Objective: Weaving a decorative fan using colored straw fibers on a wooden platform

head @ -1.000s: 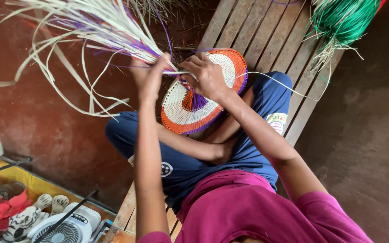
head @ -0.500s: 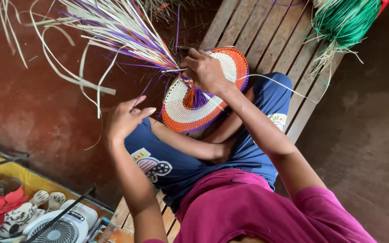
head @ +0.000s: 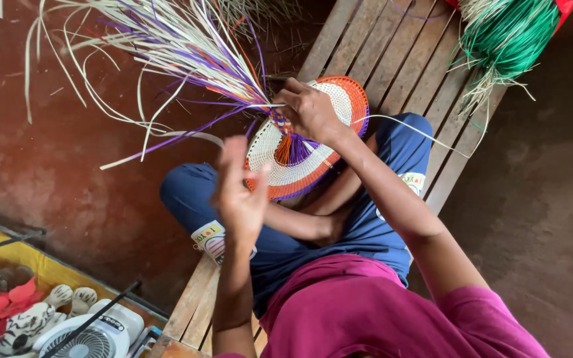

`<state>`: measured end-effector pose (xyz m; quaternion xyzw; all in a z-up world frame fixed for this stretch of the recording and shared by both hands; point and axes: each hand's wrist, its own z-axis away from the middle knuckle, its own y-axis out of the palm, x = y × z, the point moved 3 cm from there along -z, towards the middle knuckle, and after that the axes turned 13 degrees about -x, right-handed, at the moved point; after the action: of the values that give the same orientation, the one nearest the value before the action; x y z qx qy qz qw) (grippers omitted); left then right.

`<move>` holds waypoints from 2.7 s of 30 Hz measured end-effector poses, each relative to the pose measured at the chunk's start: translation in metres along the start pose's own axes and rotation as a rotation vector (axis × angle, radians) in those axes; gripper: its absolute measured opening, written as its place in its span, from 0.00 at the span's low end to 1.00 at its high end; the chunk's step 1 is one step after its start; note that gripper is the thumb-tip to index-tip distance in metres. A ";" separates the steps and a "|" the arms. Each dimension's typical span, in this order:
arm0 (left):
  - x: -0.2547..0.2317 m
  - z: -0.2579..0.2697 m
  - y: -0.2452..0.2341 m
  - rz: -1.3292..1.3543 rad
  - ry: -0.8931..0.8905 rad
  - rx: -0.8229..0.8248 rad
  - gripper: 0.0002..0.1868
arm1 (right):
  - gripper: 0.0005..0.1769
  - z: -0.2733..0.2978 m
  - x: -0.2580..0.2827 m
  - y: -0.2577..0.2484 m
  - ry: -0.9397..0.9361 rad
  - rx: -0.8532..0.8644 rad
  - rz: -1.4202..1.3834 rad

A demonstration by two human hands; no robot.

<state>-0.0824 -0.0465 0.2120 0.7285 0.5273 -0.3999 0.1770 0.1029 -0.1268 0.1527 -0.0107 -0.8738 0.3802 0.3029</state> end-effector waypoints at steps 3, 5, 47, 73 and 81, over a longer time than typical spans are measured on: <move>-0.009 -0.016 -0.033 -0.056 -0.082 -0.211 0.25 | 0.03 0.003 -0.004 -0.007 0.022 -0.020 0.005; -0.020 -0.021 -0.041 -0.161 -0.052 -0.403 0.24 | 0.03 0.000 -0.007 -0.005 0.014 -0.034 -0.010; 0.086 -0.002 0.090 0.679 -0.723 0.828 0.08 | 0.14 -0.011 -0.012 -0.127 0.300 0.099 -0.338; 0.103 -0.116 0.085 0.720 -1.129 0.181 0.25 | 0.02 0.013 0.030 -0.075 -0.154 0.083 0.079; 0.073 -0.036 0.079 0.143 -0.723 1.086 0.45 | 0.02 0.050 -0.057 -0.074 0.036 0.022 0.086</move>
<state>0.0128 -0.0064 0.1649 0.5670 0.1082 -0.8162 -0.0235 0.1382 -0.2268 0.1462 -0.0517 -0.8626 0.4023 0.3022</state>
